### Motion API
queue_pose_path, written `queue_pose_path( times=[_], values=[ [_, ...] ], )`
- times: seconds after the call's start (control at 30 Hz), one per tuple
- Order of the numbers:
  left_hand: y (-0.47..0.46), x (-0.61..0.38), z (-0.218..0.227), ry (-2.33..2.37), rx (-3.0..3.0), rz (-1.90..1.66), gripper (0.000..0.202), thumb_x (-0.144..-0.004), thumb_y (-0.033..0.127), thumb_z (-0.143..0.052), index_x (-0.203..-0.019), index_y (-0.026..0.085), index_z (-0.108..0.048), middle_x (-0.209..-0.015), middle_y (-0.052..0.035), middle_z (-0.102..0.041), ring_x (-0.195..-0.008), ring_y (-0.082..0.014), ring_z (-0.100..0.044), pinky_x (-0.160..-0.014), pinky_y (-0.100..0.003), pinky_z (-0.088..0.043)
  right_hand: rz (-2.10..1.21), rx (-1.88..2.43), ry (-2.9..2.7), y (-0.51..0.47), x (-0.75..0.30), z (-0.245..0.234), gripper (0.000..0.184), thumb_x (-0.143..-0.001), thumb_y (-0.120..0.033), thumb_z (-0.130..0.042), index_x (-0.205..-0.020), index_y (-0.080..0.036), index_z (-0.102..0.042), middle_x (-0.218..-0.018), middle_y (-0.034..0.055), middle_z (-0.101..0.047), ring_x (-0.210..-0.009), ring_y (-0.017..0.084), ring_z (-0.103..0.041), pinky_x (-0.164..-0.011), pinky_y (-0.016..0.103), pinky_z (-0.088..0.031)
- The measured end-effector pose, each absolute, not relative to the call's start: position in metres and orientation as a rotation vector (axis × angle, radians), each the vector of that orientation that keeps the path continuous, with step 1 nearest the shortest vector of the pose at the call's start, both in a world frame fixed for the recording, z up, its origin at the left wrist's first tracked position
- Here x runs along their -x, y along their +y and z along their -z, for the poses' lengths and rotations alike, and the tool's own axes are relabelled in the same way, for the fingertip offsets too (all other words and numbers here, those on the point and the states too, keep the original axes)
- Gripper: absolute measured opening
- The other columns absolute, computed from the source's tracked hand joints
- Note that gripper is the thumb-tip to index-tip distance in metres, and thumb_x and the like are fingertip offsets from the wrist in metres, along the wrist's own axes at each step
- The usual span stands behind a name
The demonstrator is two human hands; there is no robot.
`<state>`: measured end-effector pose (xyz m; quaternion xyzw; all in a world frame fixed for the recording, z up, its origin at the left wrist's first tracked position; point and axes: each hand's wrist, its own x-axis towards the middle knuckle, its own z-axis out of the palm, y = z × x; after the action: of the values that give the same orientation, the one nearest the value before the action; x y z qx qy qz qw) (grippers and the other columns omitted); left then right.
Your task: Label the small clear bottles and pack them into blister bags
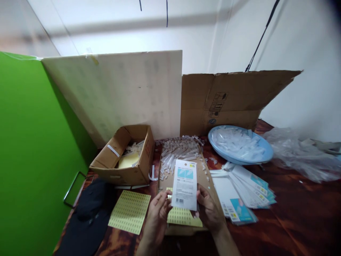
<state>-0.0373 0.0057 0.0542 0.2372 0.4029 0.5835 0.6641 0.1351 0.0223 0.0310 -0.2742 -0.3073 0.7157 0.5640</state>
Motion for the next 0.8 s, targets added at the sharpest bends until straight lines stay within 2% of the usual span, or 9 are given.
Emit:
queue_pose_path(
  times=[0.13,0.27,0.47,0.6,0.8],
  values=[
    [0.011,0.042,-0.055,1.039,-0.672,-1.320,0.039,-0.075,0.049,-0.080,-0.093,0.015,-0.070,-0.097,-0.0081,-0.070,-0.081,-0.0195,-0.070,-0.069,-0.029,-0.060,-1.639,0.622,-0.732,0.023,-0.139,-0.031,0.038,-0.078,-0.054,-0.076,-0.070,-0.022,-0.058,-0.057,-0.0027,-0.061,-0.037,0.010,-0.047,-0.037,0.022,-0.038],
    [0.010,0.038,-0.059,1.126,-0.847,-1.241,0.041,-0.065,0.042,-0.088,-0.089,0.016,-0.068,-0.091,-0.0070,-0.072,-0.079,-0.0245,-0.073,-0.070,-0.034,-0.062,-1.606,0.673,-0.671,0.025,-0.141,-0.033,0.035,-0.077,-0.054,-0.077,-0.079,-0.022,-0.062,-0.057,-0.0034,-0.058,-0.039,0.011,-0.047,-0.037,0.022,-0.040],
    [0.005,0.029,-0.061,1.198,-0.855,-1.271,0.032,-0.067,0.039,-0.087,-0.078,0.015,-0.069,-0.078,-0.0055,-0.073,-0.077,-0.0230,-0.073,-0.072,-0.031,-0.060,-1.602,0.670,-0.656,0.024,-0.140,-0.031,0.032,-0.079,-0.053,-0.076,-0.080,-0.023,-0.063,-0.057,-0.0038,-0.058,-0.040,0.010,-0.046,-0.037,0.021,-0.040],
    [0.006,0.029,-0.058,1.171,-0.782,-1.310,0.034,-0.066,0.037,-0.088,-0.084,0.015,-0.069,-0.081,-0.0064,-0.076,-0.073,-0.0223,-0.074,-0.069,-0.031,-0.059,-1.615,0.629,-0.662,0.023,-0.138,-0.028,0.032,-0.081,-0.051,-0.074,-0.074,-0.023,-0.060,-0.058,-0.0035,-0.058,-0.041,0.010,-0.046,-0.038,0.021,-0.039],
    [0.005,0.033,-0.055,1.255,-0.869,-1.295,0.029,-0.072,0.039,-0.084,-0.080,0.013,-0.073,-0.073,-0.0072,-0.076,-0.071,-0.0213,-0.073,-0.068,-0.028,-0.058,-1.602,0.633,-0.681,0.023,-0.137,-0.026,0.030,-0.082,-0.048,-0.074,-0.075,-0.021,-0.062,-0.061,-0.0027,-0.060,-0.042,0.009,-0.046,-0.040,0.021,-0.039]
  ],
)
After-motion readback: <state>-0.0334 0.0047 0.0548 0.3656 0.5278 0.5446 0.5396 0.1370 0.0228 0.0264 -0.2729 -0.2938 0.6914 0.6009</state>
